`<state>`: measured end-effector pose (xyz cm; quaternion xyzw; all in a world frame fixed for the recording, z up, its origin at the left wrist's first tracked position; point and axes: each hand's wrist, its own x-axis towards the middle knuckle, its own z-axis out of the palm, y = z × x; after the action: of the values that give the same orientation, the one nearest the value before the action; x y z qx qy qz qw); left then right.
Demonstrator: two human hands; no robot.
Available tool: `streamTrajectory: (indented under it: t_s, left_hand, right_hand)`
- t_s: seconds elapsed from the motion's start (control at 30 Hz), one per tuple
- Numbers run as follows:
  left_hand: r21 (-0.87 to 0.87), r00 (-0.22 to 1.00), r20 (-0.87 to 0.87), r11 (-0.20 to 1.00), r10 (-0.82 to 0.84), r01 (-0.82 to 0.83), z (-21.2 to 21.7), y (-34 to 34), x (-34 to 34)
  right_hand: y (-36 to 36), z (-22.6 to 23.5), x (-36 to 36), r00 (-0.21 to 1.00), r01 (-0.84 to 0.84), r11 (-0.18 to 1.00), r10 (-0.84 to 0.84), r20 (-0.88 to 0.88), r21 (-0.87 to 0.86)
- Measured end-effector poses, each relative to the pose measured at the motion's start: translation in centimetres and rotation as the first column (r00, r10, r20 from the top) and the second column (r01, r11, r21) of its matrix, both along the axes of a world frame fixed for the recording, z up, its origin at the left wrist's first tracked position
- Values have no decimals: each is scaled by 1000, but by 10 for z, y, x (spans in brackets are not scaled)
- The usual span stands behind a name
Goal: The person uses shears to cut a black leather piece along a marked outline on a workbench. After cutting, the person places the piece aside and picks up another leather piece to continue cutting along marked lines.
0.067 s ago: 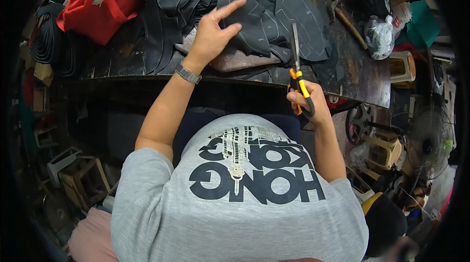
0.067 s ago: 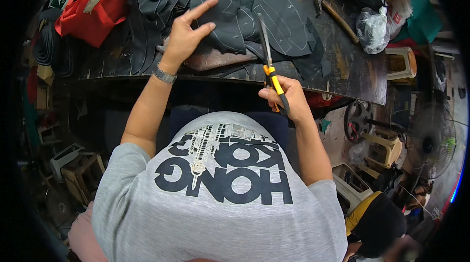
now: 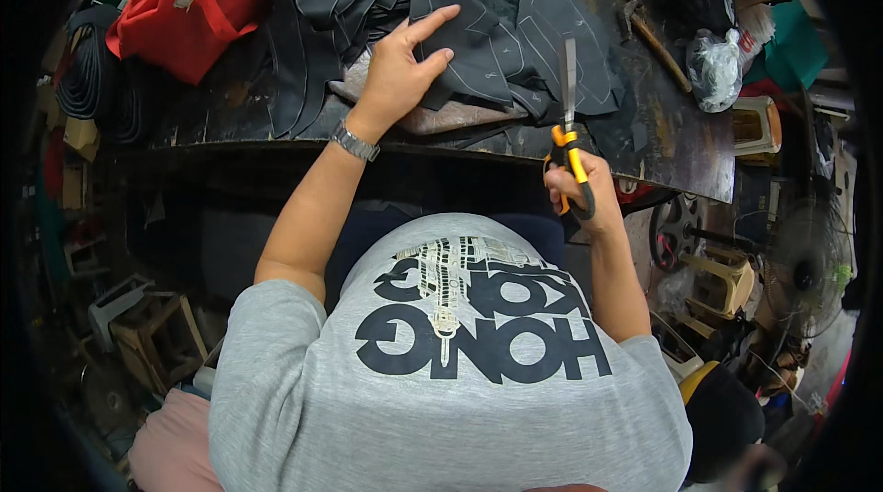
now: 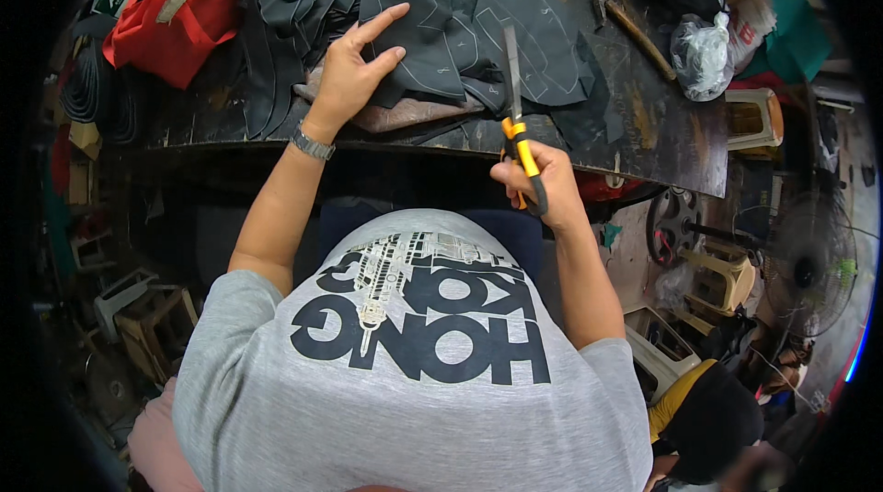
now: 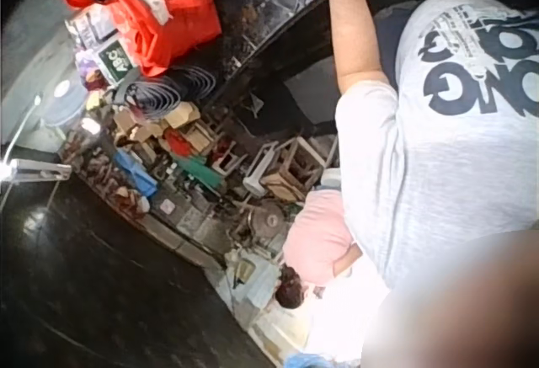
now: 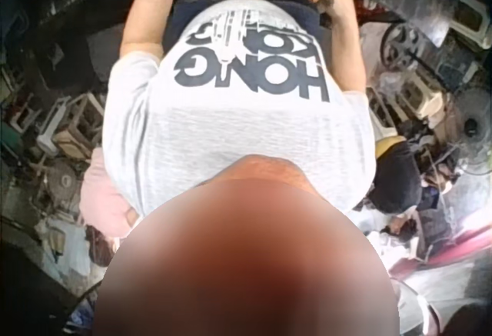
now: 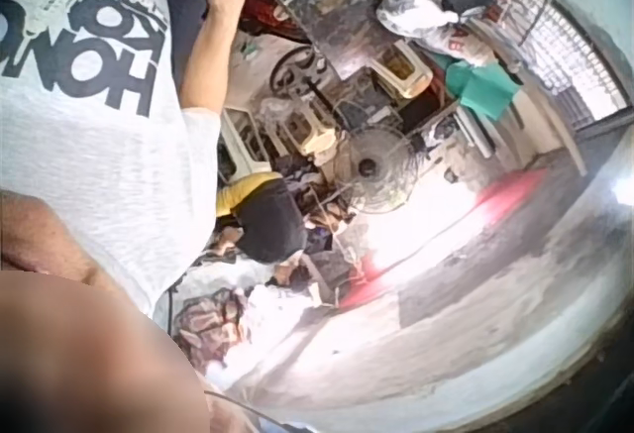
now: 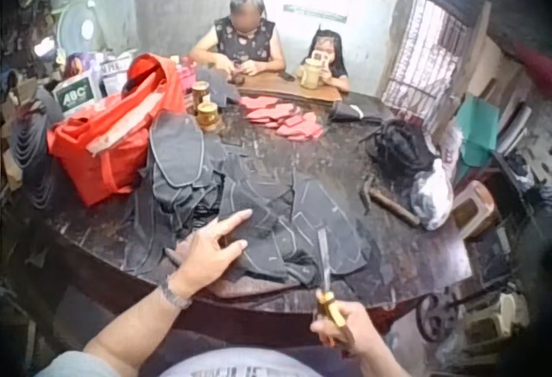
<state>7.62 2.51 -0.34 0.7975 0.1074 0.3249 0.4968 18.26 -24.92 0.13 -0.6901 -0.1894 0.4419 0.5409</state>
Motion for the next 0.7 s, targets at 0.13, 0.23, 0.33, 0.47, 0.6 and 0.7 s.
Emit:
streamTrajectory:
  t_s: [0.13,0.23,0.33,0.47,0.6,0.7]
  left_hand:
    - [17,998,4,998,64,-64,-13,-3,-1]
    - [-25,996,42,996,82,-81,-11,-4,-1]
    - [-59,996,52,996,70,-67,-7,-2,-3]
    - [-173,995,86,984,49,-33,-3,-2,-6]
    - [-190,997,64,981,-32,43,1,-2,-4]
    - [-191,996,58,978,-73,83,2,-2,-3]
  right_hand:
    - [13,-2,17,980,198,921,-190,-57,335]
    - [31,-1,42,951,290,848,-309,-29,443]
    - [55,-10,66,844,391,762,-520,128,516]
    - [70,-25,83,736,465,749,-623,264,471]
    - [68,-31,81,730,412,796,-580,362,444]
    - [68,-31,79,719,410,800,-579,384,437]
